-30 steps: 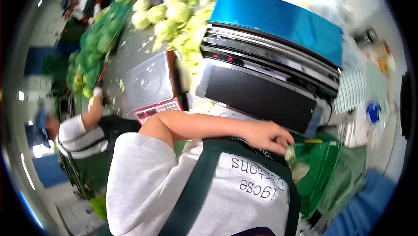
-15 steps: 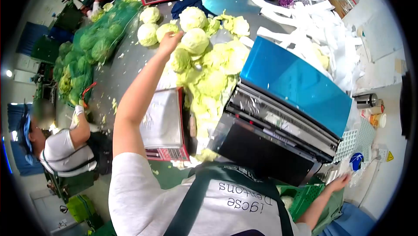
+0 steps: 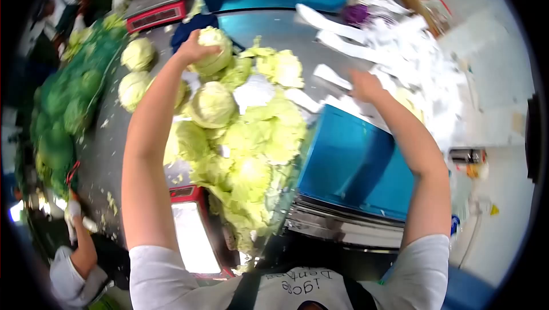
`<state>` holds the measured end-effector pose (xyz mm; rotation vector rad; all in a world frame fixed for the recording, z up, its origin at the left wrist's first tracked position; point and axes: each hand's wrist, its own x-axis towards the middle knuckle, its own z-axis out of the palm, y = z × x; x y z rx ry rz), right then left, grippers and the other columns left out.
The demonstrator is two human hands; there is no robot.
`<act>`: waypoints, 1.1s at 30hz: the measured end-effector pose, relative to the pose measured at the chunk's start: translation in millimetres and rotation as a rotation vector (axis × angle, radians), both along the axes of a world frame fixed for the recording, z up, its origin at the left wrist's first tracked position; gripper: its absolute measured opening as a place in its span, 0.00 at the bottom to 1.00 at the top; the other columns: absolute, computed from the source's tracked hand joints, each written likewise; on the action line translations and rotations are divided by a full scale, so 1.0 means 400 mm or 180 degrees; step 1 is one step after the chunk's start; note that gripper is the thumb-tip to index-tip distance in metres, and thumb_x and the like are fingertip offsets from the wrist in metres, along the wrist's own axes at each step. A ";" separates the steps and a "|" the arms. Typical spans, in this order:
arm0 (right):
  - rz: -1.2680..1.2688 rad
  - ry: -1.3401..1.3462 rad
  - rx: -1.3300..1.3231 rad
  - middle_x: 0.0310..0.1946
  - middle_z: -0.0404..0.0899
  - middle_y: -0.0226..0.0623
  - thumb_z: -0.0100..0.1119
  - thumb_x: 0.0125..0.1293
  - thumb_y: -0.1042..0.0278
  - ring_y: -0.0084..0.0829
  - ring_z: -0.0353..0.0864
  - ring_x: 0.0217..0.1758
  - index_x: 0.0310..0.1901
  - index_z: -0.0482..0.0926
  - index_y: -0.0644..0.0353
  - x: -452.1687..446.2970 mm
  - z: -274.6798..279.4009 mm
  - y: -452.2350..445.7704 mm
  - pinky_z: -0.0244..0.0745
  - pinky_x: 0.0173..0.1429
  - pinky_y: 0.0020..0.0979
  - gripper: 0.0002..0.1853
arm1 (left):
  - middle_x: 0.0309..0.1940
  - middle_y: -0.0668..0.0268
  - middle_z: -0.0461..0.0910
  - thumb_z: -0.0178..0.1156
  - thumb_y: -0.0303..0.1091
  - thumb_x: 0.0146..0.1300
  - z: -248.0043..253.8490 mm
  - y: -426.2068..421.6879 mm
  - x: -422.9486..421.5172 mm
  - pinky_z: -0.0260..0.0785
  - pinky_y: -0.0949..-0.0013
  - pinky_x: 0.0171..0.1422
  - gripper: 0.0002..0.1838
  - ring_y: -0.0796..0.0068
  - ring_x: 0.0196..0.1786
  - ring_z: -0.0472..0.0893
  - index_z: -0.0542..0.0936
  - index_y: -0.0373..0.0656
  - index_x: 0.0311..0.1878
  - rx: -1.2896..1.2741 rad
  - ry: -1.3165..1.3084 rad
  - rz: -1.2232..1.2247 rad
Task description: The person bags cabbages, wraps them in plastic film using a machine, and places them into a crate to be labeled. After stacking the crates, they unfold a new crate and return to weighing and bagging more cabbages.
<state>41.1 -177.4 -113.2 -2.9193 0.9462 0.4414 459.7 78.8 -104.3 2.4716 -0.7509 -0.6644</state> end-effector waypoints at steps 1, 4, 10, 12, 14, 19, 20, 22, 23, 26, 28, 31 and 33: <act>-0.0028 -0.0155 0.0118 0.38 0.79 0.50 0.64 0.51 0.58 0.50 0.78 0.42 0.48 0.72 0.56 0.019 -0.029 -0.024 0.73 0.48 0.43 0.23 | 0.66 0.54 0.60 0.70 0.59 0.40 0.053 0.010 -0.035 0.68 0.42 0.56 0.55 0.49 0.62 0.68 0.52 0.58 0.71 -0.0031 0.0621 0.0362; -0.0021 -0.0987 0.0366 0.37 0.79 0.52 0.60 0.54 0.60 0.51 0.78 0.40 0.42 0.75 0.60 0.063 0.048 0.006 0.72 0.44 0.43 0.17 | 0.66 0.61 0.60 0.65 0.57 0.48 0.024 0.077 -0.013 0.70 0.41 0.53 0.47 0.53 0.62 0.68 0.53 0.59 0.70 -0.0967 0.1761 0.0597; 0.0242 -0.3088 0.0796 0.40 0.76 0.37 0.58 0.59 0.72 0.26 0.74 0.41 0.42 0.78 0.66 -0.071 0.393 0.146 0.68 0.49 0.26 0.10 | 0.63 0.63 0.64 0.63 0.44 0.56 0.133 0.307 -0.163 0.70 0.47 0.52 0.41 0.61 0.61 0.69 0.52 0.57 0.70 -0.2703 0.2076 0.0458; -0.0069 -0.3438 0.1638 0.45 0.76 0.34 0.57 0.63 0.73 0.23 0.73 0.47 0.49 0.74 0.68 -0.188 0.481 0.204 0.67 0.54 0.23 0.14 | 0.63 0.61 0.64 0.65 0.40 0.55 0.193 0.486 -0.253 0.68 0.54 0.58 0.42 0.64 0.62 0.68 0.53 0.50 0.71 -0.2665 0.1437 0.0658; -0.0402 -0.4108 0.1600 0.44 0.76 0.33 0.56 0.64 0.71 0.23 0.73 0.47 0.55 0.70 0.69 -0.268 0.547 0.322 0.67 0.54 0.23 0.19 | 0.63 0.58 0.65 0.66 0.36 0.54 0.266 0.658 -0.394 0.64 0.63 0.62 0.42 0.66 0.62 0.68 0.55 0.42 0.70 -0.2763 0.1161 0.0893; -0.1219 -0.3949 0.2747 0.42 0.78 0.32 0.56 0.64 0.70 0.19 0.75 0.40 0.57 0.68 0.68 -0.457 0.545 0.504 0.70 0.44 0.21 0.21 | 0.57 0.58 0.71 0.68 0.35 0.51 0.337 1.008 -0.731 0.64 0.67 0.62 0.44 0.68 0.59 0.72 0.56 0.37 0.68 -0.2359 0.1212 0.1706; -0.1146 -0.3970 0.2943 0.39 0.78 0.30 0.56 0.63 0.70 0.18 0.75 0.37 0.53 0.70 0.66 -0.456 0.549 0.559 0.70 0.41 0.21 0.18 | 0.57 0.57 0.71 0.69 0.35 0.49 0.306 1.057 -0.767 0.64 0.67 0.63 0.45 0.68 0.59 0.71 0.56 0.37 0.68 -0.2215 0.0967 0.1658; -0.0935 -0.3900 0.3282 0.34 0.77 0.27 0.56 0.63 0.70 0.17 0.74 0.33 0.46 0.73 0.64 -0.457 0.538 0.666 0.69 0.38 0.21 0.12 | 0.60 0.53 0.68 0.72 0.39 0.46 0.242 1.123 -0.813 0.62 0.65 0.65 0.48 0.63 0.62 0.69 0.56 0.36 0.68 -0.1933 0.0609 0.1509; -0.0793 -0.3818 0.3416 0.32 0.77 0.26 0.57 0.62 0.70 0.17 0.73 0.32 0.42 0.74 0.63 -0.456 0.524 0.707 0.68 0.38 0.21 0.09 | 0.64 0.49 0.62 0.73 0.43 0.45 0.238 1.140 -0.839 0.59 0.63 0.67 0.51 0.59 0.66 0.65 0.55 0.36 0.68 -0.1807 0.0381 0.1514; -0.0551 -0.3897 0.3585 0.31 0.77 0.25 0.58 0.61 0.73 0.16 0.72 0.32 0.39 0.75 0.62 -0.438 0.485 0.865 0.67 0.38 0.21 0.06 | 0.67 0.48 0.57 0.73 0.46 0.45 0.310 1.113 -0.914 0.55 0.61 0.70 0.53 0.57 0.68 0.62 0.54 0.37 0.69 -0.1452 -0.0792 0.1343; -0.0526 -0.4113 0.3720 0.32 0.76 0.25 0.58 0.60 0.76 0.16 0.72 0.33 0.40 0.76 0.64 -0.413 0.463 0.983 0.66 0.39 0.20 0.07 | 0.68 0.50 0.56 0.71 0.45 0.47 0.418 1.038 -0.998 0.54 0.62 0.70 0.52 0.58 0.69 0.60 0.51 0.38 0.70 -0.0933 -0.1719 0.0937; -0.0166 -0.4150 0.3797 0.37 0.75 0.26 0.60 0.59 0.78 0.18 0.72 0.38 0.44 0.76 0.67 -0.397 0.409 1.107 0.66 0.44 0.21 0.10 | 0.67 0.53 0.60 0.64 0.41 0.57 0.405 0.909 -1.151 0.52 0.63 0.71 0.38 0.58 0.70 0.59 0.60 0.44 0.68 -0.2748 0.0018 -0.0275; 0.0103 -0.4364 0.4035 0.42 0.73 0.29 0.59 0.59 0.79 0.20 0.72 0.42 0.44 0.76 0.68 -0.396 0.427 1.159 0.65 0.49 0.21 0.10 | 0.48 0.56 0.79 0.61 0.36 0.61 0.457 0.866 -1.223 0.68 0.68 0.56 0.24 0.71 0.51 0.77 0.72 0.37 0.58 -0.2475 0.0222 -0.0758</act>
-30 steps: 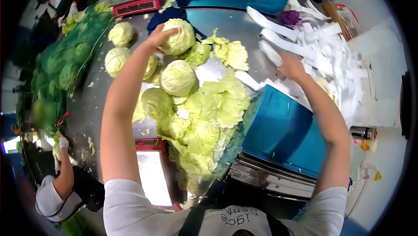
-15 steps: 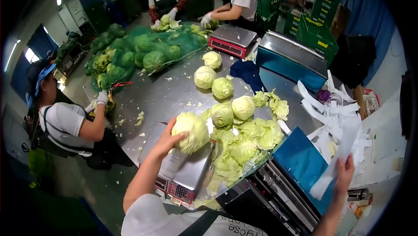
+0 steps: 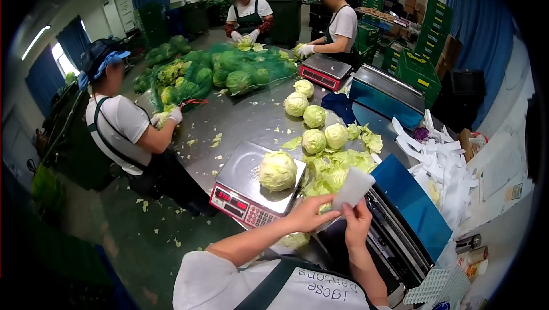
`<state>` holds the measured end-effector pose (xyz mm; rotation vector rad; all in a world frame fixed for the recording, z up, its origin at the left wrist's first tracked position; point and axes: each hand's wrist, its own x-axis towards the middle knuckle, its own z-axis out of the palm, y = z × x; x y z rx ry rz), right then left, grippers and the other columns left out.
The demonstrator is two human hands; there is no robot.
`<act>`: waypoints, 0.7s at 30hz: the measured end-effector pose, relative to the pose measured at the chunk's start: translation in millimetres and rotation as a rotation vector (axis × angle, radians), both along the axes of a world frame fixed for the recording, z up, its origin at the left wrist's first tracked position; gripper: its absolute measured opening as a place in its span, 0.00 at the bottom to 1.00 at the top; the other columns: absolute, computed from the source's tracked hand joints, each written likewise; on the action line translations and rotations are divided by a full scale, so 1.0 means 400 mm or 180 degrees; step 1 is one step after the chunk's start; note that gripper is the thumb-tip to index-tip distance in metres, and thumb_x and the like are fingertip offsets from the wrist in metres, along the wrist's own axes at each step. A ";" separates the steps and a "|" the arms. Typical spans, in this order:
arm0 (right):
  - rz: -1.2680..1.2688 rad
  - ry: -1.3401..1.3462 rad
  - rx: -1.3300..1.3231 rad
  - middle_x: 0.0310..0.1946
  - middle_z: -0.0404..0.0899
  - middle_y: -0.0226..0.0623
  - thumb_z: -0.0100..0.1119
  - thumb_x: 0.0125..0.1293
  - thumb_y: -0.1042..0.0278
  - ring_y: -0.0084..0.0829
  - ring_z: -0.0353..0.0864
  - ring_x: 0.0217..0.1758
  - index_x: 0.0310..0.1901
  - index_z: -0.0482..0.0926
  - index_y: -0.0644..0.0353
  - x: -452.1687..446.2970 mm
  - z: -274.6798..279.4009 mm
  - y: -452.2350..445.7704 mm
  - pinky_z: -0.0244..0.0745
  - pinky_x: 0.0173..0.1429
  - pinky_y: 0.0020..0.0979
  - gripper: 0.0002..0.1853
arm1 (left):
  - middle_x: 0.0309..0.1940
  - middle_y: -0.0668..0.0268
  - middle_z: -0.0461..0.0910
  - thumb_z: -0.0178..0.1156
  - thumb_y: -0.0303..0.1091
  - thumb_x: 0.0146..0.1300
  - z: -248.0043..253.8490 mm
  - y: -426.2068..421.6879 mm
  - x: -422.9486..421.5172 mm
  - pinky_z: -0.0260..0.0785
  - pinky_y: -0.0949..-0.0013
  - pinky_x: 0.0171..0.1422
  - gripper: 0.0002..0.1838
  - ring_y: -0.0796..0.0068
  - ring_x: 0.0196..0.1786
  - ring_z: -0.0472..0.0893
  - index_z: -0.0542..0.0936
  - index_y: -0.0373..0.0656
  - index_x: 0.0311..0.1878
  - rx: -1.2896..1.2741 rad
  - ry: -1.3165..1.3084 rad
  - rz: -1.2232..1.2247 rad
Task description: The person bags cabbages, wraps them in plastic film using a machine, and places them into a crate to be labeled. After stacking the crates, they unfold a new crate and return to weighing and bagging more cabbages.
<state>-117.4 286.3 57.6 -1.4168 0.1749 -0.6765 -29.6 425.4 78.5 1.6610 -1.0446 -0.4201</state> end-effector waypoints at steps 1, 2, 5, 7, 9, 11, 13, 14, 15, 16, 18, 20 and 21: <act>-0.0005 0.0006 0.0026 0.42 0.74 0.30 0.58 0.59 0.79 0.21 0.73 0.43 0.45 0.76 0.69 -0.005 0.026 0.004 0.66 0.50 0.22 0.11 | 0.38 0.60 0.82 0.59 0.34 0.63 0.031 -0.006 -0.018 0.70 0.72 0.45 0.18 0.80 0.39 0.77 0.75 0.36 0.53 0.0328 0.0645 -0.0212; -0.0013 0.0012 0.0044 0.43 0.74 0.32 0.58 0.60 0.80 0.22 0.73 0.44 0.46 0.75 0.69 -0.014 0.062 -0.001 0.67 0.51 0.23 0.12 | 0.35 0.65 0.80 0.57 0.33 0.64 -0.027 -0.026 -0.037 0.68 0.74 0.42 0.15 0.85 0.36 0.74 0.76 0.37 0.52 -0.0484 0.0678 -0.0132; -0.0091 -0.0098 0.0005 0.45 0.75 0.36 0.55 0.59 0.82 0.24 0.75 0.46 0.60 0.63 0.65 -0.034 0.157 -0.047 0.70 0.51 0.26 0.26 | 0.32 0.70 0.79 0.55 0.32 0.66 -0.013 -0.005 -0.044 0.67 0.76 0.40 0.15 0.86 0.35 0.72 0.76 0.34 0.52 0.0009 0.0478 -0.0855; -0.0131 -0.0092 0.0135 0.44 0.75 0.36 0.54 0.59 0.83 0.25 0.75 0.44 0.61 0.62 0.63 -0.038 0.176 -0.076 0.71 0.49 0.25 0.27 | 0.30 0.71 0.77 0.54 0.34 0.67 0.017 0.010 -0.061 0.65 0.77 0.37 0.14 0.87 0.32 0.70 0.76 0.35 0.51 -0.0238 0.1377 -0.0977; -0.0080 -0.0072 0.0843 0.41 0.74 0.34 0.51 0.64 0.79 0.25 0.74 0.39 0.60 0.64 0.61 -0.029 0.141 -0.105 0.74 0.44 0.26 0.22 | 0.34 0.71 0.79 0.52 0.34 0.68 0.012 0.015 -0.065 0.68 0.78 0.42 0.17 0.88 0.34 0.73 0.75 0.35 0.56 -0.0634 0.2107 -0.1010; 0.0954 -0.0125 0.2501 0.37 0.73 0.34 0.49 0.68 0.71 0.24 0.73 0.34 0.55 0.67 0.59 -0.027 0.024 -0.163 0.75 0.37 0.26 0.15 | 0.44 0.66 0.78 0.51 0.37 0.69 -0.043 0.012 -0.031 0.69 0.75 0.52 0.21 0.81 0.43 0.77 0.70 0.36 0.61 -0.1124 0.2471 -0.1407; 0.1482 -0.0164 0.4216 0.32 0.75 0.34 0.49 0.69 0.67 0.24 0.73 0.29 0.50 0.69 0.58 -0.046 -0.021 -0.111 0.74 0.31 0.25 0.10 | 0.54 0.63 0.73 0.49 0.39 0.70 -0.069 -0.021 -0.063 0.67 0.74 0.56 0.27 0.79 0.49 0.75 0.60 0.37 0.68 -0.1277 0.1326 -0.0353; 0.0958 0.0613 0.3461 0.29 0.75 0.34 0.49 0.69 0.67 0.26 0.75 0.28 0.46 0.70 0.58 -0.029 -0.025 -0.072 0.74 0.31 0.25 0.08 | 0.54 0.63 0.72 0.48 0.39 0.71 -0.090 -0.019 -0.074 0.65 0.74 0.56 0.28 0.79 0.49 0.74 0.57 0.38 0.69 -0.0996 0.0341 0.0117; 0.1198 0.0495 0.3036 0.29 0.76 0.35 0.50 0.68 0.68 0.27 0.76 0.29 0.45 0.70 0.58 -0.032 -0.040 -0.031 0.75 0.33 0.25 0.07 | 0.54 0.63 0.72 0.48 0.39 0.71 -0.129 -0.020 -0.082 0.64 0.73 0.57 0.28 0.78 0.50 0.73 0.57 0.39 0.69 -0.0843 0.0872 -0.0048; 0.1434 0.0381 0.2616 0.30 0.77 0.36 0.50 0.67 0.69 0.28 0.78 0.31 0.45 0.71 0.59 -0.039 -0.056 0.003 0.76 0.35 0.25 0.07 | 0.53 0.64 0.72 0.48 0.40 0.71 -0.147 -0.015 -0.084 0.63 0.73 0.58 0.28 0.78 0.51 0.72 0.57 0.39 0.69 -0.0666 0.1380 -0.0301; 0.1064 0.0465 0.2075 0.33 0.78 0.38 0.52 0.65 0.72 0.29 0.79 0.34 0.44 0.71 0.59 -0.042 -0.072 0.041 0.76 0.38 0.25 0.07 | 0.53 0.65 0.73 0.48 0.40 0.71 -0.169 -0.001 -0.090 0.63 0.73 0.58 0.28 0.77 0.53 0.72 0.57 0.39 0.69 -0.0499 0.1703 -0.0414; 0.0814 0.0289 0.1545 0.34 0.77 0.36 0.58 0.61 0.74 0.27 0.78 0.33 0.41 0.73 0.60 -0.045 -0.082 0.063 0.72 0.40 0.22 0.08 | 0.53 0.65 0.73 0.47 0.40 0.72 -0.178 0.015 -0.099 0.64 0.74 0.57 0.28 0.78 0.53 0.72 0.56 0.39 0.69 -0.0574 0.1357 -0.0240; 0.0613 0.0232 0.1031 0.34 0.76 0.34 0.59 0.60 0.75 0.26 0.77 0.34 0.40 0.74 0.60 -0.041 -0.099 0.067 0.71 0.40 0.21 0.07 | 0.54 0.64 0.74 0.50 0.37 0.70 -0.171 0.018 -0.108 0.65 0.74 0.58 0.25 0.78 0.55 0.72 0.61 0.37 0.67 -0.0753 0.1621 -0.0095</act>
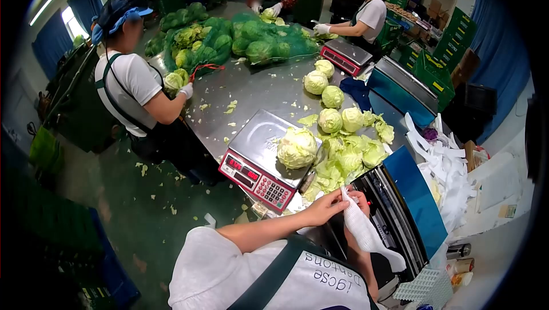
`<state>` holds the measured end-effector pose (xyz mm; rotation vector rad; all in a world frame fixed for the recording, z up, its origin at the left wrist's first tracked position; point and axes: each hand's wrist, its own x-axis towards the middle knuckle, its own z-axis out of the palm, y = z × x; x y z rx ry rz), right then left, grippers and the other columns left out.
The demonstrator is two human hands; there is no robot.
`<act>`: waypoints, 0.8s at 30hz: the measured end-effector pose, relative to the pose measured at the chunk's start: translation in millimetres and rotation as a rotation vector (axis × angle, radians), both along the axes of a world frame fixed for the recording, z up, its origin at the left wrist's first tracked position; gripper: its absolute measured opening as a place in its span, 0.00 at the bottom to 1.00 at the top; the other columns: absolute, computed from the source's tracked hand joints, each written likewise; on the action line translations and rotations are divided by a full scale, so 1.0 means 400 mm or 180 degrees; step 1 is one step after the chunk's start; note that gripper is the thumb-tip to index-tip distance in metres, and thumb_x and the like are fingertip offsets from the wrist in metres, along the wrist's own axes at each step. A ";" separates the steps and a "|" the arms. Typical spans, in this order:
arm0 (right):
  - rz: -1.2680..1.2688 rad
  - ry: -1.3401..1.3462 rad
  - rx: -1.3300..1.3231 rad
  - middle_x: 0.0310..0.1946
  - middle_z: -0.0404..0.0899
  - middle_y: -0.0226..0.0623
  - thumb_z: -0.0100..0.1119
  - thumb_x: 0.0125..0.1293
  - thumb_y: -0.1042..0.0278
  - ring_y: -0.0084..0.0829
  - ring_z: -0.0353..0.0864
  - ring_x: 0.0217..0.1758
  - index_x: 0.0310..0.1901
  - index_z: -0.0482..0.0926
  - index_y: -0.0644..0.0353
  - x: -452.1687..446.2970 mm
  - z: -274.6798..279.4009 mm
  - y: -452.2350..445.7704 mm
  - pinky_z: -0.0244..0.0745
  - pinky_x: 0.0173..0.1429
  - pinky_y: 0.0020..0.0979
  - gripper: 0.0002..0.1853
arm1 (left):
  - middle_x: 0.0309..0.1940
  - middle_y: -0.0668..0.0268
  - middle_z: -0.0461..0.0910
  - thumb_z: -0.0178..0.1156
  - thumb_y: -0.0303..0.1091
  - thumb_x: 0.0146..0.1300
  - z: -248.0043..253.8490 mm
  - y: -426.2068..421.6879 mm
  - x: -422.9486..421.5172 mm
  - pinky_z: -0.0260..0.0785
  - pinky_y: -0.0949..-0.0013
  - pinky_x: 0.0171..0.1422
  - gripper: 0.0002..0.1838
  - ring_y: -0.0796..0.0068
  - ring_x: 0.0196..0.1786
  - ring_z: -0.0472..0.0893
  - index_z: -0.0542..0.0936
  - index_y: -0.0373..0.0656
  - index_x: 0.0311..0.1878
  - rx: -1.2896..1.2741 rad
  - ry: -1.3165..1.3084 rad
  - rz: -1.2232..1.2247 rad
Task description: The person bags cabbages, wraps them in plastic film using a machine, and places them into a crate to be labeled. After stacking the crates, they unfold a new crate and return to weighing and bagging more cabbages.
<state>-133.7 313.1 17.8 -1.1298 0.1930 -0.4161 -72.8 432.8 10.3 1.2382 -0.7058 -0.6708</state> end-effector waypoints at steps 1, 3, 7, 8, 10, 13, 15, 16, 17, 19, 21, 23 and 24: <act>-0.0188 -0.0079 -0.0517 0.34 0.76 0.33 0.61 0.59 0.75 0.24 0.76 0.34 0.39 0.75 0.60 0.001 -0.009 0.003 0.69 0.40 0.20 0.07 | 0.54 0.63 0.74 0.52 0.35 0.69 -0.003 0.003 -0.003 0.65 0.74 0.58 0.24 0.78 0.55 0.72 0.63 0.37 0.65 -0.0116 0.0043 0.0102; -0.0570 0.0134 -0.1671 0.37 0.71 0.28 0.64 0.56 0.77 0.20 0.72 0.35 0.32 0.77 0.61 -0.002 0.011 0.000 0.66 0.41 0.20 0.05 | 0.54 0.63 0.75 0.55 0.33 0.67 -0.003 0.015 -0.012 0.65 0.73 0.59 0.23 0.78 0.55 0.73 0.67 0.36 0.63 -0.0345 0.0141 0.0310; -0.0404 0.0161 -0.1538 0.32 0.71 0.29 0.60 0.61 0.76 0.19 0.71 0.38 0.35 0.76 0.64 -0.009 -0.009 -0.004 0.67 0.43 0.22 0.03 | 0.39 0.71 0.78 0.61 0.29 0.61 -0.027 0.038 -0.027 0.67 0.76 0.51 0.10 0.83 0.43 0.75 0.77 0.37 0.45 0.0004 0.0741 0.0722; -0.0496 0.0304 -0.1200 0.33 0.73 0.30 0.58 0.62 0.74 0.20 0.71 0.39 0.38 0.75 0.64 -0.024 -0.009 -0.014 0.66 0.45 0.21 0.05 | 0.37 0.72 0.77 0.61 0.29 0.61 -0.057 0.044 -0.026 0.66 0.77 0.48 0.08 0.84 0.41 0.74 0.78 0.38 0.42 0.0009 0.0493 0.0635; -0.0429 0.0462 -0.0569 0.36 0.74 0.32 0.55 0.65 0.71 0.21 0.72 0.41 0.45 0.72 0.63 -0.023 -0.009 -0.049 0.65 0.47 0.21 0.09 | 0.33 0.74 0.75 0.60 0.29 0.62 -0.056 0.062 -0.022 0.64 0.79 0.44 0.05 0.86 0.38 0.72 0.77 0.41 0.39 -0.0213 0.0592 0.0458; 0.0515 0.0603 -0.1204 0.48 0.73 0.35 0.53 0.67 0.69 0.23 0.72 0.49 0.57 0.65 0.62 -0.080 -0.093 -0.046 0.67 0.54 0.25 0.19 | 0.37 0.70 0.75 0.53 0.36 0.69 -0.036 0.077 -0.019 0.68 0.74 0.51 0.07 0.80 0.42 0.75 0.72 0.44 0.43 -0.0999 0.2266 0.0262; 0.1097 0.0497 -0.0953 0.51 0.73 0.35 0.53 0.66 0.69 0.24 0.73 0.52 0.62 0.63 0.62 -0.121 -0.065 0.013 0.69 0.55 0.28 0.24 | 0.40 0.68 0.76 0.48 0.44 0.70 0.004 0.094 0.019 0.69 0.68 0.54 0.13 0.75 0.44 0.76 0.71 0.46 0.49 -0.1470 0.2905 0.0234; 0.1320 0.0472 -0.0341 0.51 0.74 0.35 0.54 0.66 0.69 0.24 0.73 0.51 0.63 0.62 0.61 -0.138 -0.014 0.052 0.71 0.54 0.29 0.25 | 0.40 0.67 0.76 0.47 0.46 0.70 -0.017 0.103 0.045 0.70 0.66 0.54 0.17 0.73 0.45 0.77 0.71 0.46 0.53 -0.1563 0.3098 0.0193; 0.1629 0.0730 0.0137 0.50 0.75 0.37 0.56 0.64 0.69 0.27 0.74 0.52 0.62 0.65 0.63 -0.125 -0.016 0.040 0.71 0.56 0.32 0.25 | 0.41 0.66 0.77 0.46 0.49 0.70 -0.040 0.115 0.067 0.70 0.64 0.55 0.20 0.72 0.46 0.77 0.70 0.46 0.57 -0.1654 0.3289 0.0158; 0.2099 0.1372 0.1090 0.49 0.78 0.40 0.59 0.61 0.68 0.32 0.75 0.54 0.58 0.69 0.66 -0.099 -0.020 0.016 0.71 0.59 0.36 0.25 | 0.50 0.61 0.76 0.44 0.51 0.71 -0.021 0.162 0.087 0.69 0.63 0.58 0.27 0.69 0.52 0.77 0.66 0.41 0.63 -0.1438 0.3596 -0.0356; 0.1619 0.0660 0.1980 0.51 0.77 0.47 0.60 0.59 0.64 0.39 0.77 0.54 0.58 0.68 0.70 -0.061 -0.058 -0.029 0.69 0.62 0.42 0.28 | 0.54 0.59 0.75 0.54 0.48 0.66 -0.042 0.224 0.075 0.68 0.66 0.60 0.28 0.70 0.56 0.75 0.67 0.37 0.62 -0.0112 0.3246 -0.0835; 0.1707 0.0612 0.2187 0.50 0.77 0.49 0.60 0.58 0.67 0.39 0.77 0.54 0.55 0.69 0.71 -0.019 -0.096 -0.088 0.70 0.61 0.41 0.25 | 0.56 0.60 0.74 0.65 0.43 0.58 -0.057 0.278 0.069 0.65 0.69 0.62 0.33 0.72 0.57 0.74 0.68 0.35 0.62 0.0803 0.1442 -0.1634; 0.1921 0.0781 0.1864 0.48 0.78 0.47 0.60 0.58 0.69 0.38 0.78 0.53 0.53 0.71 0.71 -0.006 -0.091 -0.085 0.71 0.60 0.39 0.23 | 0.54 0.60 0.75 0.69 0.41 0.53 -0.059 0.289 0.083 0.64 0.70 0.61 0.31 0.73 0.55 0.73 0.72 0.34 0.57 0.1116 0.1367 -0.1439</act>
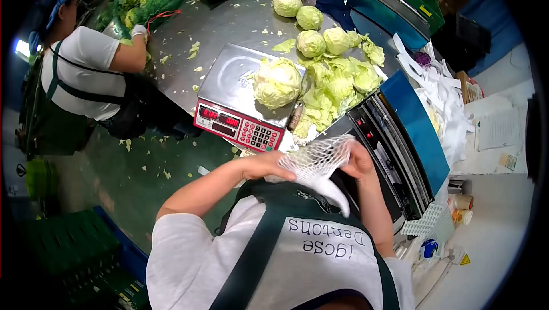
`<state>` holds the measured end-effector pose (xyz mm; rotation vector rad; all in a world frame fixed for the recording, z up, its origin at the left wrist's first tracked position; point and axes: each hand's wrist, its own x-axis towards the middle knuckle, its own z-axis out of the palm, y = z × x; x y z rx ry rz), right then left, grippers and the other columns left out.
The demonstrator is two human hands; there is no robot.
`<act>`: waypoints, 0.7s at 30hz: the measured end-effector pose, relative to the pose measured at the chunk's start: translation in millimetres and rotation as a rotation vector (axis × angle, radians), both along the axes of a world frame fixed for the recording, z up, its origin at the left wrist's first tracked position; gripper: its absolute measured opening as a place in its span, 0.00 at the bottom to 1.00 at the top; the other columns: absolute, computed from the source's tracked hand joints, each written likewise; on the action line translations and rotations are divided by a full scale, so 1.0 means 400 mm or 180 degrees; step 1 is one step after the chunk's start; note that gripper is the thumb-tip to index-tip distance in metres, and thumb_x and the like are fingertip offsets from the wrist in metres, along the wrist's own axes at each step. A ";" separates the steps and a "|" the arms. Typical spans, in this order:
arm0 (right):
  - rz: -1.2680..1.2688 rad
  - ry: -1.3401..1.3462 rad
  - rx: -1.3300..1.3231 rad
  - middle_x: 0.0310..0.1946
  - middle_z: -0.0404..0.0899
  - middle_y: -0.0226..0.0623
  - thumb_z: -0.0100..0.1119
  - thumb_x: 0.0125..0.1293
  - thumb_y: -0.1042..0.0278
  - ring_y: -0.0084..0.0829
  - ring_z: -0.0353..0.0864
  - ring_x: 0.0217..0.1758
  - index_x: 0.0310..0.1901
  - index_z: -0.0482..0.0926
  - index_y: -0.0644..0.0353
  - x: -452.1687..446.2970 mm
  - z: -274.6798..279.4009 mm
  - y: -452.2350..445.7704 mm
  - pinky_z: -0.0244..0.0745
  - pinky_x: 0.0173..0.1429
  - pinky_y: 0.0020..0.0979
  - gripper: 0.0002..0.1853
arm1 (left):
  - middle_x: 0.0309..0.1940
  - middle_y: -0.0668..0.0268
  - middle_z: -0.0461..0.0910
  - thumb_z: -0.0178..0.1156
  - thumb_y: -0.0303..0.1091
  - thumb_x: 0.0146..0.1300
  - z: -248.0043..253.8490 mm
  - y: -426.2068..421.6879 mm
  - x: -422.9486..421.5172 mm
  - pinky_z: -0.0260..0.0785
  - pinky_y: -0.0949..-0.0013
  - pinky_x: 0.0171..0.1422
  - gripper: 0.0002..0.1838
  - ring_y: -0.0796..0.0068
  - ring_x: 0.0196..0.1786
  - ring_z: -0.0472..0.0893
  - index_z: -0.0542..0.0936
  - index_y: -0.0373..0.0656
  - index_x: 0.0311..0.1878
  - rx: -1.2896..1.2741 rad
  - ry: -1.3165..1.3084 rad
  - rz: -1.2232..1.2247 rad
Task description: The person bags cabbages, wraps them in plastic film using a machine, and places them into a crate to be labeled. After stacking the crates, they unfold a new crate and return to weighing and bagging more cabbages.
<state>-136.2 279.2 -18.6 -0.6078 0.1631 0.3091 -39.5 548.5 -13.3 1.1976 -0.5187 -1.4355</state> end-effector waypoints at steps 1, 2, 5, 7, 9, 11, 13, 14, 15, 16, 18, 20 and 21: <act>0.0274 -0.0003 -0.0308 0.46 0.79 0.45 0.60 0.58 0.72 0.37 0.78 0.53 0.52 0.72 0.70 0.019 0.020 0.015 0.72 0.60 0.37 0.20 | 0.50 0.60 0.78 0.69 0.38 0.52 0.010 0.017 0.039 0.65 0.70 0.60 0.29 0.74 0.53 0.74 0.74 0.36 0.55 0.0588 -0.0711 0.0193; 0.0199 0.0215 -0.0925 0.40 0.81 0.37 0.62 0.55 0.75 0.29 0.80 0.45 0.48 0.74 0.67 0.047 0.035 0.050 0.75 0.51 0.29 0.18 | 0.42 0.61 0.80 0.69 0.34 0.50 0.011 0.027 0.066 0.67 0.70 0.56 0.25 0.75 0.47 0.77 0.76 0.38 0.52 0.1019 -0.1174 0.1256; -0.1102 -0.0392 -0.4248 0.24 0.75 0.30 0.64 0.53 0.72 0.19 0.72 0.28 0.31 0.73 0.63 0.198 -0.047 0.064 0.67 0.32 0.24 0.09 | 0.28 0.67 0.76 0.58 0.19 0.48 0.021 0.026 0.228 0.67 0.74 0.39 0.09 0.79 0.33 0.73 0.71 0.39 0.33 0.0490 -0.2729 0.2997; -0.2264 -0.0775 -0.4056 0.23 0.72 0.31 0.63 0.53 0.75 0.20 0.68 0.28 0.30 0.71 0.64 0.348 -0.069 0.070 0.65 0.33 0.25 0.09 | 0.25 0.67 0.74 0.60 0.21 0.48 0.010 0.002 0.341 0.65 0.75 0.35 0.10 0.79 0.30 0.72 0.73 0.38 0.35 0.0090 -0.3079 0.3786; -0.2529 -0.0605 -0.3502 0.32 0.77 0.37 0.57 0.60 0.70 0.26 0.73 0.34 0.39 0.75 0.66 0.473 -0.093 0.108 0.68 0.39 0.28 0.09 | 0.33 0.60 0.79 0.60 0.38 0.55 -0.052 -0.020 0.439 0.68 0.68 0.38 0.18 0.68 0.35 0.77 0.78 0.38 0.47 0.0946 -0.3101 0.3660; -0.0957 0.0537 -0.3877 0.40 0.79 0.41 0.48 0.67 0.54 0.35 0.75 0.43 0.47 0.74 0.71 0.502 -0.091 0.140 0.68 0.51 0.32 0.23 | 0.52 0.53 0.76 0.46 0.51 0.66 -0.051 -0.049 0.439 0.68 0.62 0.53 0.28 0.61 0.55 0.74 0.72 0.38 0.58 0.2073 -0.1350 0.2630; -0.1450 0.0469 -0.2282 0.40 0.79 0.42 0.45 0.68 0.57 0.32 0.74 0.45 0.48 0.74 0.72 0.510 -0.241 0.162 0.67 0.53 0.31 0.22 | 0.60 0.62 0.70 0.41 0.60 0.65 -0.042 -0.070 0.351 0.66 0.50 0.59 0.33 0.60 0.59 0.71 0.62 0.48 0.66 0.0715 0.0194 0.2832; -0.1478 0.0081 -0.2710 0.40 0.79 0.42 0.43 0.69 0.58 0.31 0.74 0.45 0.49 0.73 0.72 0.473 -0.228 0.168 0.67 0.53 0.31 0.22 | 0.59 0.62 0.71 0.40 0.56 0.67 -0.028 -0.049 0.324 0.67 0.53 0.60 0.31 0.62 0.59 0.72 0.63 0.46 0.66 0.0300 0.0463 0.2616; -0.1467 -0.0279 -0.3142 0.41 0.79 0.41 0.41 0.70 0.59 0.30 0.74 0.46 0.49 0.73 0.72 0.411 -0.185 0.181 0.67 0.53 0.31 0.21 | 0.61 0.61 0.70 0.39 0.52 0.69 -0.080 -0.021 0.304 0.67 0.56 0.62 0.29 0.64 0.61 0.72 0.63 0.42 0.65 -0.0189 0.0484 0.2601; -0.1017 -0.0070 -0.3288 0.42 0.80 0.41 0.41 0.69 0.65 0.29 0.75 0.46 0.50 0.73 0.71 0.346 -0.090 0.181 0.68 0.53 0.30 0.18 | 0.60 0.58 0.70 0.37 0.48 0.70 -0.048 -0.009 0.259 0.65 0.58 0.65 0.28 0.64 0.61 0.72 0.63 0.38 0.64 -0.0357 0.0664 0.2610; -0.0790 -0.0769 -0.3812 0.42 0.81 0.41 0.50 0.60 0.78 0.29 0.77 0.46 0.50 0.76 0.67 0.253 0.006 0.178 0.71 0.51 0.28 0.16 | 0.60 0.52 0.69 0.35 0.48 0.71 -0.022 0.020 0.188 0.65 0.57 0.66 0.29 0.59 0.62 0.71 0.63 0.34 0.64 -0.0828 0.1326 0.2281; -0.0583 -0.1018 -0.3782 0.41 0.80 0.41 0.54 0.58 0.79 0.31 0.78 0.46 0.47 0.78 0.65 0.163 0.143 0.187 0.72 0.51 0.29 0.15 | 0.60 0.50 0.69 0.35 0.46 0.72 -0.055 0.026 0.127 0.65 0.57 0.66 0.28 0.55 0.61 0.71 0.62 0.33 0.64 -0.1329 0.1632 0.2086; -0.0393 -0.0972 -0.3406 0.42 0.80 0.41 0.55 0.58 0.79 0.31 0.79 0.46 0.46 0.79 0.65 0.125 0.187 0.177 0.72 0.51 0.29 0.14 | 0.60 0.50 0.69 0.35 0.46 0.72 -0.063 0.018 0.116 0.65 0.57 0.66 0.28 0.55 0.61 0.71 0.62 0.33 0.64 -0.1263 0.1689 0.2016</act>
